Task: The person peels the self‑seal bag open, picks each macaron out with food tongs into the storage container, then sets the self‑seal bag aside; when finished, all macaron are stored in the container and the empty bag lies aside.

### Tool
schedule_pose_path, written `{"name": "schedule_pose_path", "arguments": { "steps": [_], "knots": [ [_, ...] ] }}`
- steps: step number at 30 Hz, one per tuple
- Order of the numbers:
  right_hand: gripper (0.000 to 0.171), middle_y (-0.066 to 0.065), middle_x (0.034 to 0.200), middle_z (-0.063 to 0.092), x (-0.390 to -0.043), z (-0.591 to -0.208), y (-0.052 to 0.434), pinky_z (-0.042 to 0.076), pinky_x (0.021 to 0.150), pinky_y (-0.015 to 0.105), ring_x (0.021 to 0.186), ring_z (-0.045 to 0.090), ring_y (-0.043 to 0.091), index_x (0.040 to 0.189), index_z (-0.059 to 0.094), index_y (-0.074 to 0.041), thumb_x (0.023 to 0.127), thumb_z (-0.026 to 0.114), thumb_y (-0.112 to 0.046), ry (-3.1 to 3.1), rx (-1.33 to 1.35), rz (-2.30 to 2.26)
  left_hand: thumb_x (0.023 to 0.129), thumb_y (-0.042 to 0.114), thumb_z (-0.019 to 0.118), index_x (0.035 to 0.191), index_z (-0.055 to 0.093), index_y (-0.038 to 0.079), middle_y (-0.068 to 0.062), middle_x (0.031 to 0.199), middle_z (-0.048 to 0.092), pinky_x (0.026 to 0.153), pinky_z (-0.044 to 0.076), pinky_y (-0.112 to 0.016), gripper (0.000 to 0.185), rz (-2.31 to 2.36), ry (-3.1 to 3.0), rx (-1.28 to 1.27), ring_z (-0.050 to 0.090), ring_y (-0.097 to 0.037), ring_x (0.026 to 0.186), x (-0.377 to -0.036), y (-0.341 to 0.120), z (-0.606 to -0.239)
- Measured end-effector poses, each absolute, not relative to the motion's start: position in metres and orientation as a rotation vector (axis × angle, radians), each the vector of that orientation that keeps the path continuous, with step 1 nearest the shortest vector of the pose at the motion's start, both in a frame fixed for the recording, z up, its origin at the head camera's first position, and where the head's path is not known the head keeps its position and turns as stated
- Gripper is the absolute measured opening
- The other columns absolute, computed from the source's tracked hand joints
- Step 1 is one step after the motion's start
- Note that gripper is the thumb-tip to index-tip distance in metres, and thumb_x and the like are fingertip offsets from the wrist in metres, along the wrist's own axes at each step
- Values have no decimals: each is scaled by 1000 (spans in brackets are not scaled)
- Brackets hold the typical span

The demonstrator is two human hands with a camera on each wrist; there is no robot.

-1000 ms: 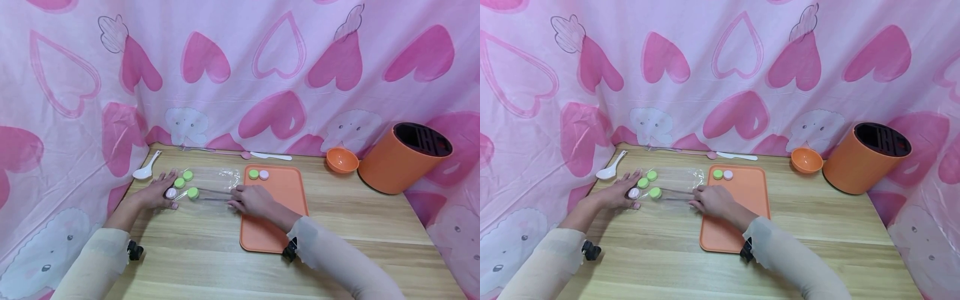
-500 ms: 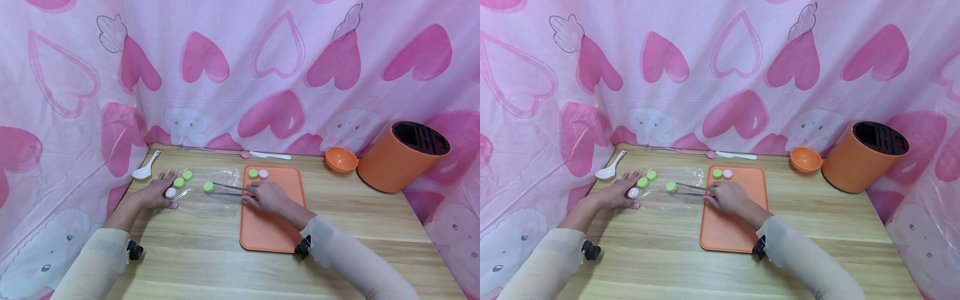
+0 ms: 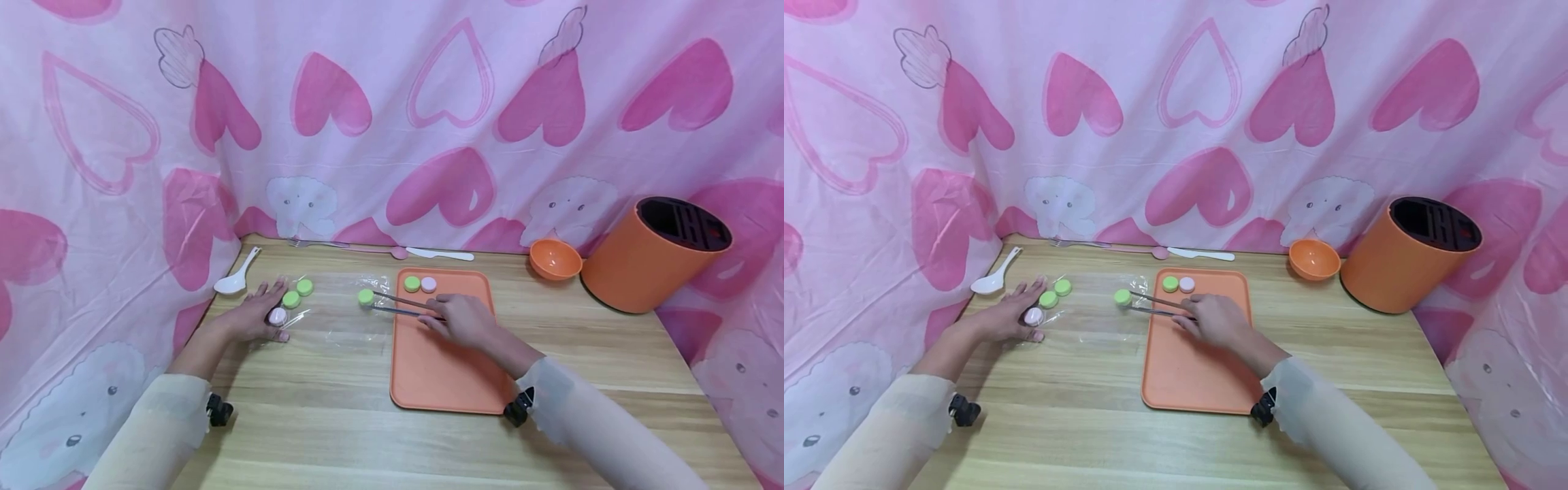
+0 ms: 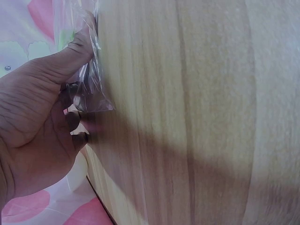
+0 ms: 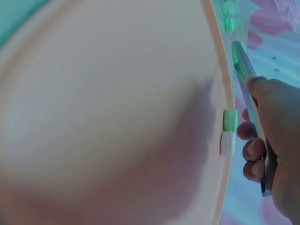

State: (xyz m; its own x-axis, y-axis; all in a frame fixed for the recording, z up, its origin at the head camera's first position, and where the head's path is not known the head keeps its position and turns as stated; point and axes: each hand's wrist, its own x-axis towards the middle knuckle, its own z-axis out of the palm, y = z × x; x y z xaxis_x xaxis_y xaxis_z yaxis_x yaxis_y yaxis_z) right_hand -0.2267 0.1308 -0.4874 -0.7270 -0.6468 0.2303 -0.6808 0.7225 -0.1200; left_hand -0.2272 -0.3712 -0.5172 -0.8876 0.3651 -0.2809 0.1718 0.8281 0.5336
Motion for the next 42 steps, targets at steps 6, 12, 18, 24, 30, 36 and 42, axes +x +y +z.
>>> {"name": "schedule_pose_path", "arguments": {
  "steps": [6, 12, 18, 24, 30, 36, 42],
  "knots": [
    [24, -6, 79, 66, -227, -485, 145, 50, 57, 27, 66, 59, 8, 101, 80, -19, 105, 77, -43, -2731, 1054, 309, 85, 47, 94, 174, 10, -6, -31, 183, -1, 130, -3, -83, 133, 720, 2618, 399, -9, -65, 165, -216, -358, -494],
    [24, -4, 79, 67, -227, -484, 158, 49, 54, 27, 65, 59, 9, 100, 79, -18, 101, 81, -42, -2719, 1027, 296, 87, 36, 94, 172, 12, -9, -34, 181, 2, 130, 0, -83, 127, 676, 2639, 399, -6, -67, 164, -213, -351, -485],
    [30, 0, 87, 75, -225, -481, 171, 57, 56, 35, 66, 64, 13, 109, 83, -15, 101, 81, -43, -2722, 980, 257, 87, 35, 94, 172, 11, -10, -34, 181, 1, 130, 0, -84, 127, 678, 2643, 405, -6, -67, 163, -212, -351, -486],
    [31, 3, 89, 76, -228, -480, 192, 59, 57, 41, 69, 66, 18, 114, 84, -13, 100, 82, -40, -2725, 903, 283, 87, 36, 94, 172, 10, -9, -34, 181, -1, 130, -3, -83, 128, 700, 2635, 397, -9, -66, 164, -212, -350, -485],
    [29, 7, 95, 81, -229, -484, 217, 62, 60, 43, 74, 72, 22, 113, 85, -13, 99, 84, -38, -2716, 843, 325, 87, 36, 94, 173, 10, -8, -33, 182, 0, 130, -3, -83, 128, 706, 2630, 392, -9, -66, 164, -212, -350, -486],
    [31, 2, 84, 73, -228, -488, 238, 52, 56, 35, 65, 60, 14, 116, 85, -11, 99, 84, -37, -2720, 805, 335, 86, 38, 94, 174, 9, -6, -31, 182, -1, 130, -5, -83, 130, 730, 2620, 390, -10, -65, 164, -213, -351, -487],
    [31, -1, 75, 65, -225, -490, 252, 45, 55, 30, 60, 51, 10, 117, 86, -11, 96, 86, -33, -2685, 797, 340, 83, 55, 92, 175, 8, -1, -27, 184, -2, 130, -6, -82, 136, 750, 2627, 397, -11, -63, 165, -218, -360, -500]
  ]
}}
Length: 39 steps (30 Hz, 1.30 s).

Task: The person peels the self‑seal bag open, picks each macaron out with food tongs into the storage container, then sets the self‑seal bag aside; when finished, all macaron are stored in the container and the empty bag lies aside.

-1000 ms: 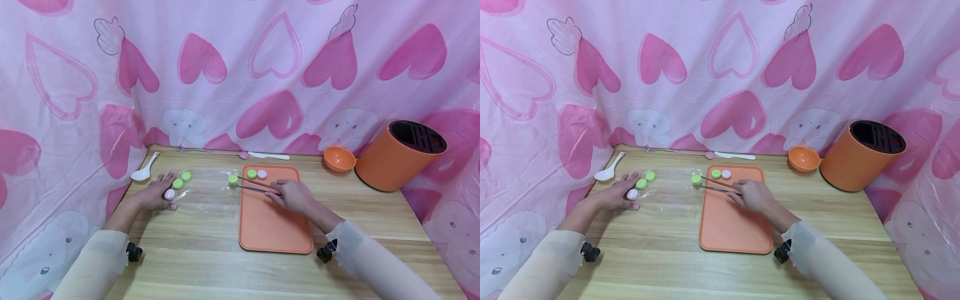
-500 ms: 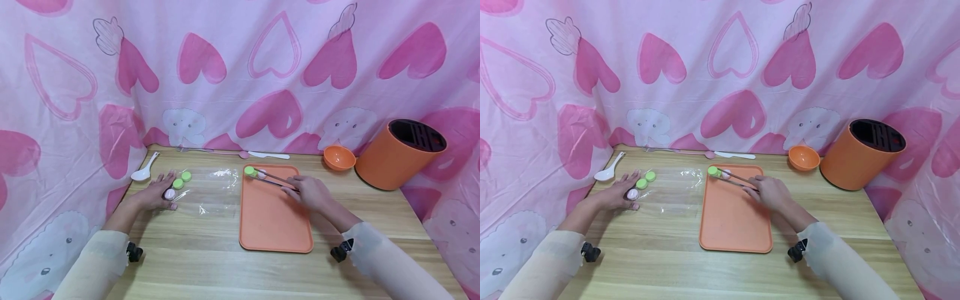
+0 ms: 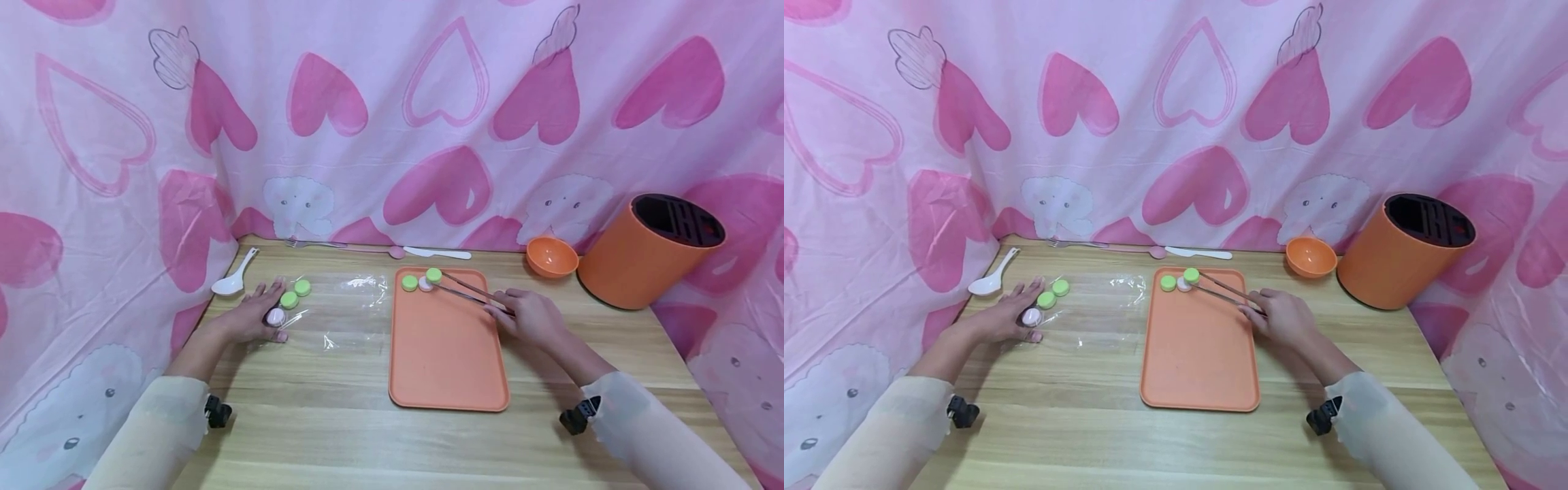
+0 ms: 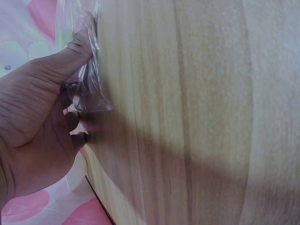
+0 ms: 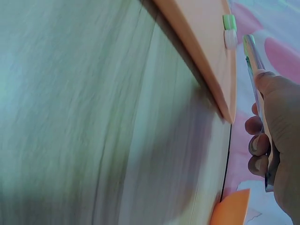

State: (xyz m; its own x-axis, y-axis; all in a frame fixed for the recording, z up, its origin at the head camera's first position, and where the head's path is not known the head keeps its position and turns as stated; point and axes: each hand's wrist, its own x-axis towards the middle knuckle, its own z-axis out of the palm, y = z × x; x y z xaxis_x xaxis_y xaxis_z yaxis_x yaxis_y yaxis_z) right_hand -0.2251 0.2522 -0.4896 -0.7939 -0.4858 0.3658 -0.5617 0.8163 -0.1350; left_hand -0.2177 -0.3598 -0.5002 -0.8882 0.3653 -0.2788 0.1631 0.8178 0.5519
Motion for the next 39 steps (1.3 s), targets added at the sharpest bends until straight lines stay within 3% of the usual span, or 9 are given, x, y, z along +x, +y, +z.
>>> {"name": "schedule_pose_path", "arguments": {
  "steps": [4, 8, 11, 17, 24, 35, 39],
  "knots": [
    [33, 2, 79, 71, -222, -490, 259, 50, 54, 33, 60, 57, 13, 119, 86, -9, 95, 88, -31, -2672, 775, 347, 86, 42, 93, 174, 8, -4, -29, 183, -3, 129, -8, -82, 131, 761, 2610, 401, -13, -63, 165, -213, -355, -491],
    [37, 13, 94, 82, -220, -490, 264, 64, 61, 48, 69, 74, 27, 120, 85, -4, 93, 89, -29, -2690, 748, 333, 84, 54, 91, 176, 8, 1, -26, 184, -4, 128, -10, -82, 134, 828, 2596, 448, -14, -62, 165, -213, -361, -497],
    [39, 16, 103, 84, -219, -491, 266, 67, 67, 54, 77, 79, 32, 122, 84, -4, 95, 88, -31, -2737, 730, 323, 84, 54, 91, 176, 7, 2, -25, 184, -5, 128, -10, -82, 135, 827, 2604, 455, -15, -62, 164, -214, -364, -501],
    [36, 6, 92, 78, -220, -497, 268, 63, 62, 46, 67, 67, 20, 123, 84, -10, 99, 84, -37, -2829, 721, 295, 82, 49, 94, 175, 10, -3, -30, 182, -2, 128, -8, -83, 135, 813, 2609, 425, -12, -65, 163, -212, -357, -491],
    [37, 12, 103, 83, -221, -501, 269, 69, 75, 57, 84, 81, 34, 122, 84, -9, 101, 81, -39, -2847, 739, 253, 84, 58, 89, 177, 8, 3, -26, 184, -5, 128, -10, -83, 135, 847, 2596, 473, -15, -62, 164, -212, -362, -497],
    [39, 6, 95, 77, -222, -502, 270, 68, 72, 54, 74, 73, 24, 124, 82, -11, 102, 79, -44, -2909, 713, 233, 82, 59, 91, 176, 9, 2, -25, 184, -2, 129, -5, -84, 137, 787, 2639, 474, -10, -63, 165, -221, -372, -516],
    [44, 7, 100, 78, -220, -502, 272, 69, 76, 54, 79, 73, 23, 130, 80, -11, 102, 79, -45, -2943, 690, 223, 83, 57, 91, 176, 10, 2, -25, 184, -2, 129, -6, -83, 135, 804, 2632, 462, -11, -63, 165, -219, -369, -512]
  ]
}}
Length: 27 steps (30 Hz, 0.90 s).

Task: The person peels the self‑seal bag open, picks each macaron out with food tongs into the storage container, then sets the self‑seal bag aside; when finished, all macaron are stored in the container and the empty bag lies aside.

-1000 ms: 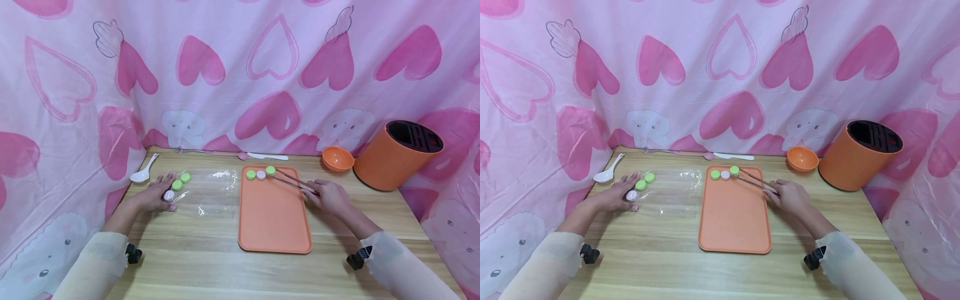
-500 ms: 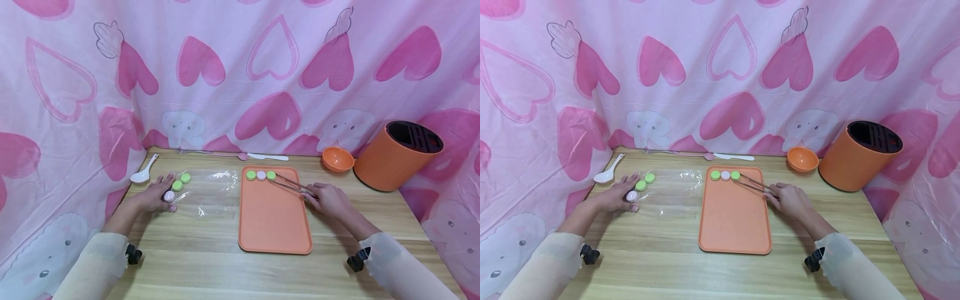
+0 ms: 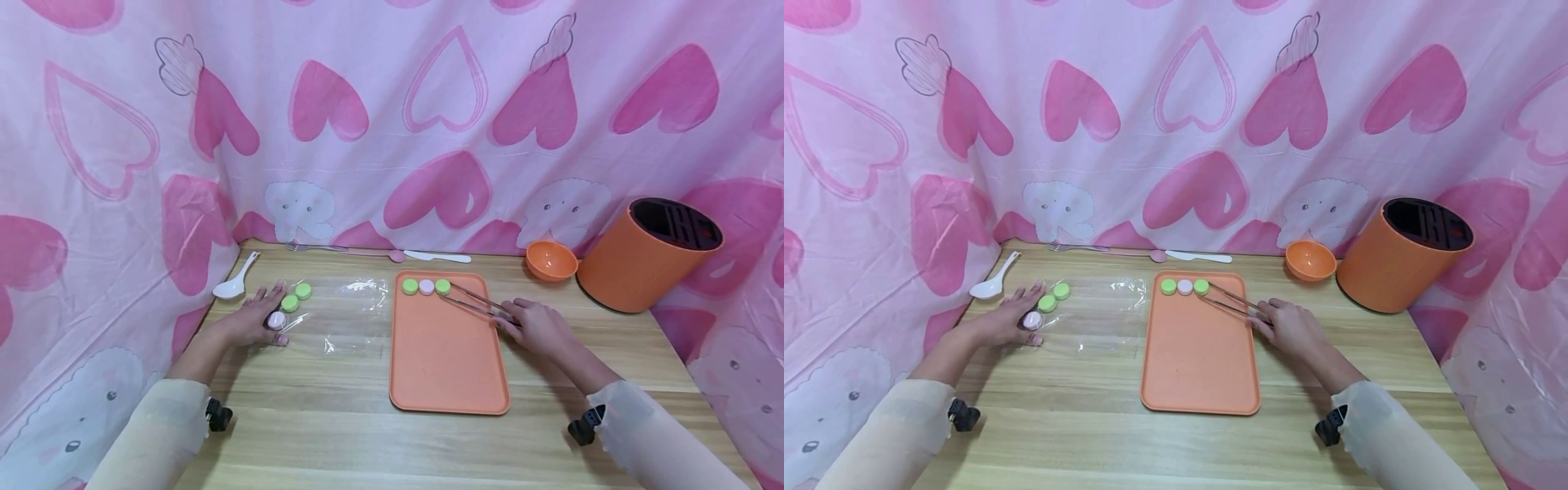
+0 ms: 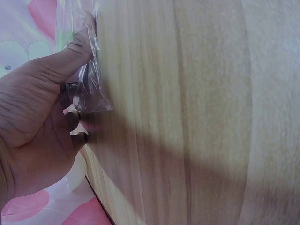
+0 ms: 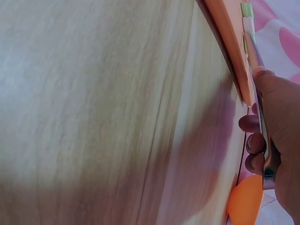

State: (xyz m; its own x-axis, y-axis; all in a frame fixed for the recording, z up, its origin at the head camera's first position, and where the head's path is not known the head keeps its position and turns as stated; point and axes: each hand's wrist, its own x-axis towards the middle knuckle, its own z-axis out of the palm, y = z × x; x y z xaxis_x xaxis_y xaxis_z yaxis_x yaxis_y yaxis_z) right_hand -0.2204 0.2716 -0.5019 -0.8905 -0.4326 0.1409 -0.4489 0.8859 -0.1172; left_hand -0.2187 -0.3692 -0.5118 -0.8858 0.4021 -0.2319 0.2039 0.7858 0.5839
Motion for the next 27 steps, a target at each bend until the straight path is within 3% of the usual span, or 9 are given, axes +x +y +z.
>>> {"name": "schedule_pose_path", "arguments": {
  "steps": [4, 11, 15, 22, 27],
  "knots": [
    [48, 8, 103, 78, -220, -501, 274, 69, 78, 53, 82, 74, 24, 134, 79, -10, 102, 79, -46, -2949, 666, 237, 83, 57, 91, 176, 9, 1, -27, 184, -2, 128, -6, -84, 136, 810, 2623, 460, -12, -64, 164, -218, -367, -508],
    [44, 5, 90, 71, -219, -494, 268, 63, 64, 44, 69, 62, 15, 129, 80, -9, 99, 83, -42, -2809, 726, 239, 83, 54, 92, 177, 8, 3, -25, 184, -3, 128, -7, -84, 136, 802, 2619, 464, -12, -63, 165, -220, -370, -512],
    [41, 3, 83, 66, -220, -489, 254, 60, 60, 41, 65, 58, 12, 125, 80, -9, 97, 86, -38, -2749, 801, 217, 81, 61, 91, 177, 9, 4, -24, 185, -3, 130, -6, -83, 139, 789, 2623, 450, -11, -62, 166, -222, -371, -516],
    [42, 6, 94, 73, -219, -485, 221, 65, 66, 42, 68, 64, 17, 126, 80, -11, 100, 82, -43, -2759, 875, 225, 71, 81, 87, 176, 10, 1, -23, 185, -3, 130, -6, -82, 152, 765, 2637, 425, -11, -61, 167, -225, -373, -522],
    [38, 4, 92, 71, -216, -486, 196, 63, 63, 37, 66, 61, 14, 122, 81, -13, 100, 82, -43, -2714, 992, 198, 71, 83, 86, 176, 11, 2, -23, 185, -3, 130, -7, -83, 153, 768, 2643, 429, -11, -62, 166, -227, -376, -523]
  ]
}}
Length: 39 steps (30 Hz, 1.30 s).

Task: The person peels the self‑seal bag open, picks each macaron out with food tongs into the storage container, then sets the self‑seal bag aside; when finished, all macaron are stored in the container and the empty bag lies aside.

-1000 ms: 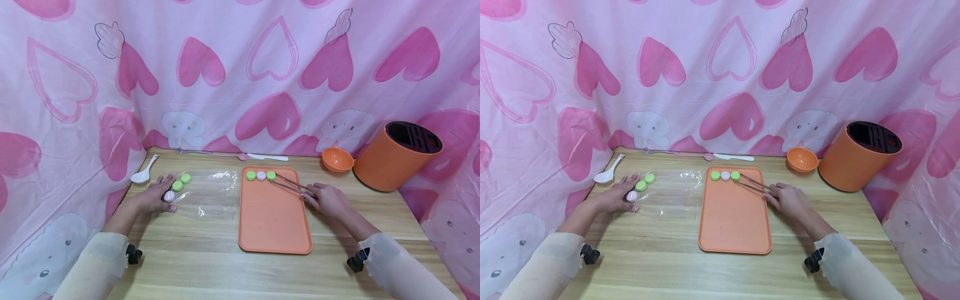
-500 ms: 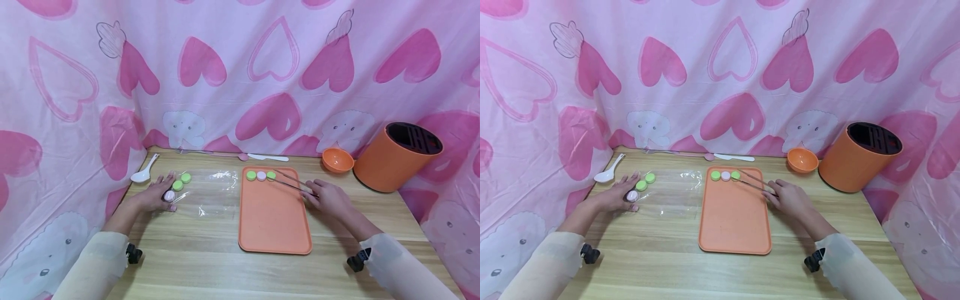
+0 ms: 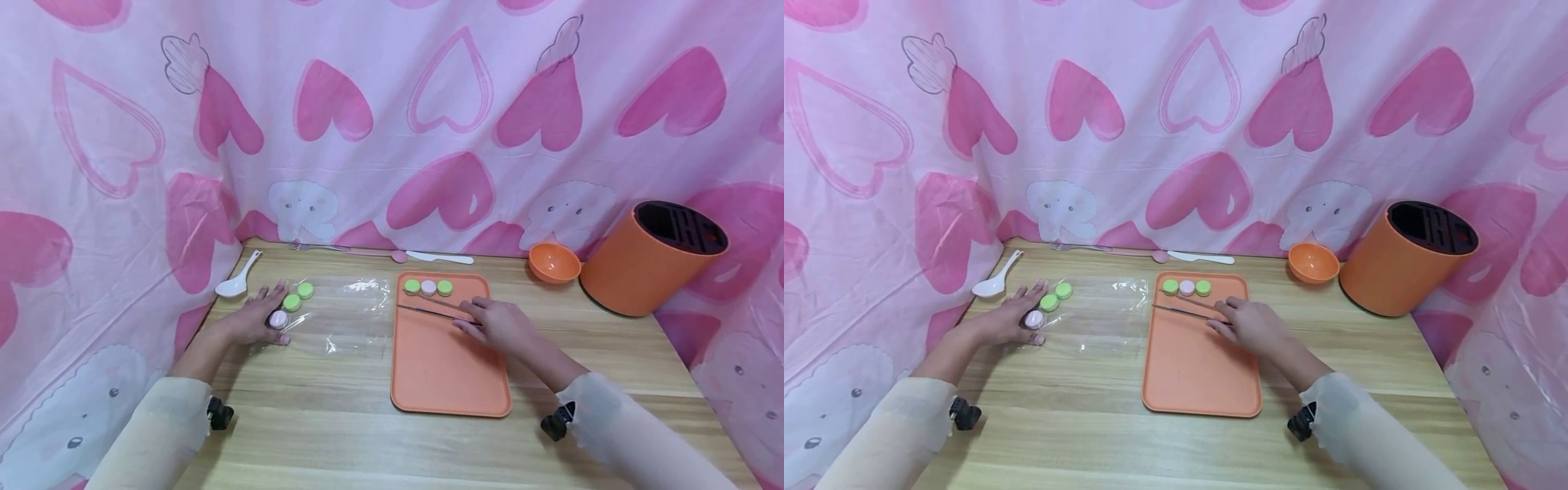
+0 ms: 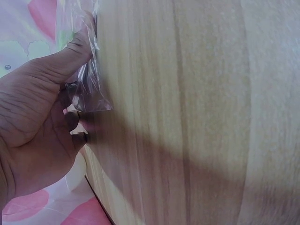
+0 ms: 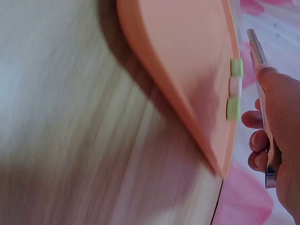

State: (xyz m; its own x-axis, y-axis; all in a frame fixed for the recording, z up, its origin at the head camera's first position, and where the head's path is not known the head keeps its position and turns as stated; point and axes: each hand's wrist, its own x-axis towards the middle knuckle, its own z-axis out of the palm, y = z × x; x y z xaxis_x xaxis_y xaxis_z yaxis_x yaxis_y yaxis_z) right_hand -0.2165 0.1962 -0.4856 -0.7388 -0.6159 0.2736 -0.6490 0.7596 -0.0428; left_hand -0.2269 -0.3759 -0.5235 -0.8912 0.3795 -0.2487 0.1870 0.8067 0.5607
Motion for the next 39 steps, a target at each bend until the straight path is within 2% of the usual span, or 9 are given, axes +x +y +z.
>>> {"name": "schedule_pose_path", "arguments": {
  "steps": [5, 10, 15, 22, 25, 31, 39],
  "knots": [
    [31, -1, 86, 66, -213, -487, 175, 56, 57, 29, 62, 56, 10, 115, 80, -14, 100, 83, -42, -2659, 1131, 204, 74, 77, 88, 176, 10, 1, -25, 185, -3, 130, -6, -83, 149, 756, 2640, 416, -11, -62, 166, -226, -374, -521],
    [27, -4, 82, 62, -208, -487, 160, 52, 54, 26, 60, 55, 8, 108, 79, -15, 100, 83, -41, -2602, 1236, 211, 83, 59, 91, 177, 9, 2, -24, 185, -4, 129, -7, -83, 137, 806, 2620, 448, -12, -62, 166, -222, -371, -515],
    [27, -8, 82, 60, -206, -487, 148, 49, 55, 23, 60, 53, 5, 108, 79, -18, 102, 79, -45, -2653, 1267, 177, 85, 50, 93, 177, 9, 3, -23, 185, -5, 128, -10, -83, 133, 855, 2599, 463, -15, -61, 165, -221, -372, -514],
    [27, -9, 80, 58, -205, -489, 129, 39, 52, 20, 59, 48, 3, 107, 79, -20, 102, 79, -47, -2652, 1303, 172, 80, 63, 92, 177, 8, 4, -22, 186, -4, 130, -7, -83, 141, 778, 2624, 424, -12, -61, 166, -227, -375, -521],
    [27, -8, 80, 58, -205, -490, 118, 39, 52, 21, 59, 49, 5, 105, 79, -21, 102, 79, -48, -2637, 1305, 176, 79, 63, 92, 177, 8, 3, -22, 186, -3, 131, -6, -82, 142, 764, 2633, 418, -11, -60, 167, -226, -374, -520],
    [26, -7, 84, 60, -206, -493, 93, 46, 52, 27, 60, 53, 7, 108, 79, -22, 105, 75, -48, -2646, 1315, 194, 83, 54, 92, 177, 7, 4, -22, 185, -6, 129, -12, -81, 136, 858, 2595, 462, -17, -60, 165, -220, -371, -509],
    [29, -5, 86, 58, -210, -495, 60, 43, 54, 27, 63, 51, 8, 97, 70, -21, 109, 68, -47, -2784, 1248, 221, 84, 52, 92, 177, 8, 3, -22, 185, -5, 129, -10, -82, 134, 841, 2604, 462, -14, -60, 166, -219, -369, -508]
  ]
}}
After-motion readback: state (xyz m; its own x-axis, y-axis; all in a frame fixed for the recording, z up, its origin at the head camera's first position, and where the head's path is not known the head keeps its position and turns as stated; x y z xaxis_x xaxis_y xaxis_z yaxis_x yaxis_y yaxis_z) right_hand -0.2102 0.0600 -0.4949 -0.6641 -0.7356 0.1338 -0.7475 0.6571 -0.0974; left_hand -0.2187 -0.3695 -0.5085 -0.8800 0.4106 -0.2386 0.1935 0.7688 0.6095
